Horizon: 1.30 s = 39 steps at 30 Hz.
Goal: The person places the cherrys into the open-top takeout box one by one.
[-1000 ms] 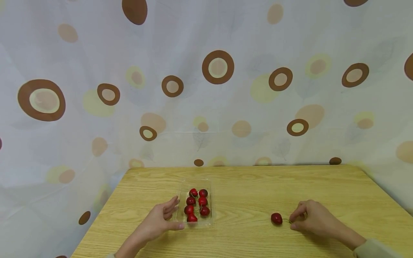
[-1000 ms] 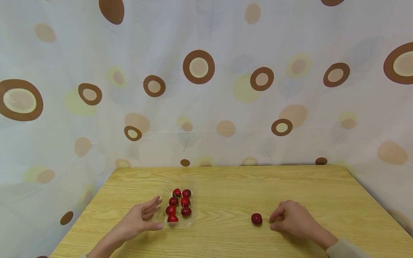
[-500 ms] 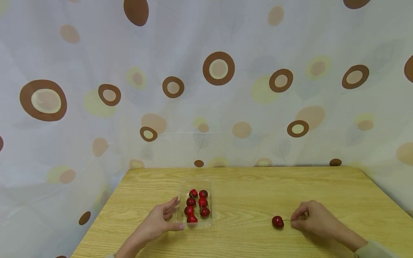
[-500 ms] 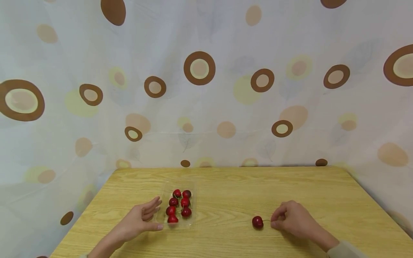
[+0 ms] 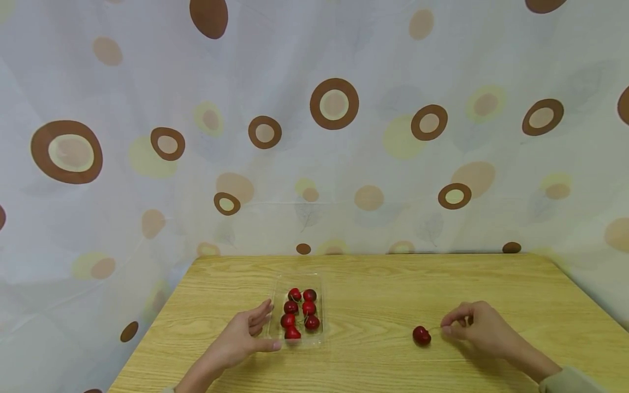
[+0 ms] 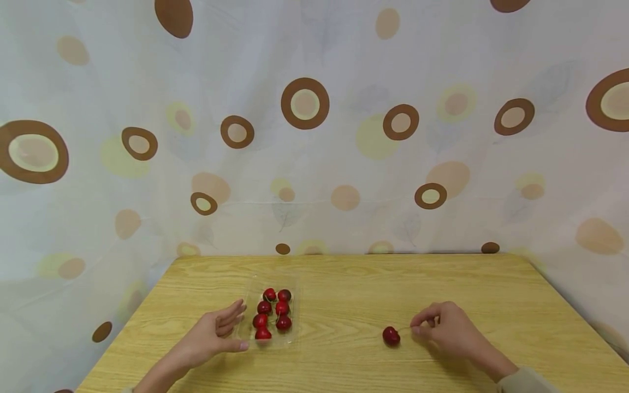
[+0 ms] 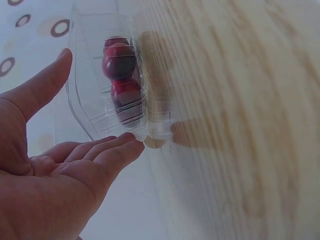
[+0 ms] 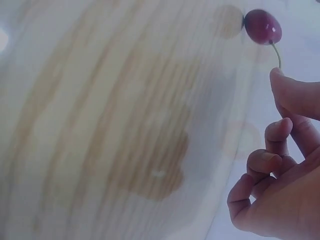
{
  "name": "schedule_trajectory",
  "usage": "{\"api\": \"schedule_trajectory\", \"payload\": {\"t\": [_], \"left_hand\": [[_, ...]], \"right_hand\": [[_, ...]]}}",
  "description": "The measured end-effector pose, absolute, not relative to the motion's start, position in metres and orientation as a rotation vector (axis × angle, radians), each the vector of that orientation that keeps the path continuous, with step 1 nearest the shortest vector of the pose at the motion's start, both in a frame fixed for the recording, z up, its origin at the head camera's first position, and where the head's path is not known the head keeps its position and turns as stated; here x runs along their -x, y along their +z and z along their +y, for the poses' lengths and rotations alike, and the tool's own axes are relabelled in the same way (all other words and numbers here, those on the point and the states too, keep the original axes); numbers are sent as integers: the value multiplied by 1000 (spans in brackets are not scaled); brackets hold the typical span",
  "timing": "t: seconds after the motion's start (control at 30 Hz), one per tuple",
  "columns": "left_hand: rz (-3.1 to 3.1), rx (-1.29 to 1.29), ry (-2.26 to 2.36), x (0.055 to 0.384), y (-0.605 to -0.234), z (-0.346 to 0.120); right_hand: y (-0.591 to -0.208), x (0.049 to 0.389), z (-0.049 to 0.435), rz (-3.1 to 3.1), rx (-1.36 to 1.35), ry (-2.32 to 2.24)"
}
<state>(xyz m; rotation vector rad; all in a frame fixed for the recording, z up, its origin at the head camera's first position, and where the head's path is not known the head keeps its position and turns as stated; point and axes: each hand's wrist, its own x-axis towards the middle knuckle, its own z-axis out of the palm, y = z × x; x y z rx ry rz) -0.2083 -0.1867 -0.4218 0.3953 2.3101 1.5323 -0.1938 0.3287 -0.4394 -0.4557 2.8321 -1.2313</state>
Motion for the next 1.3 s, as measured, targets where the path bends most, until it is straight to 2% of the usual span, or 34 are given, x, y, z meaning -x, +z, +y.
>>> {"api": "schedule_trajectory", "payload": {"t": [0.63,1.3], "left_hand": [[2305,-402,1537,208,-419,-187],[2285,-389,1550,206,-419,-187]], "right_hand": [[-425,200,303,2760,199,-1420],[-401,221,236,2668,370,-1597]]}}
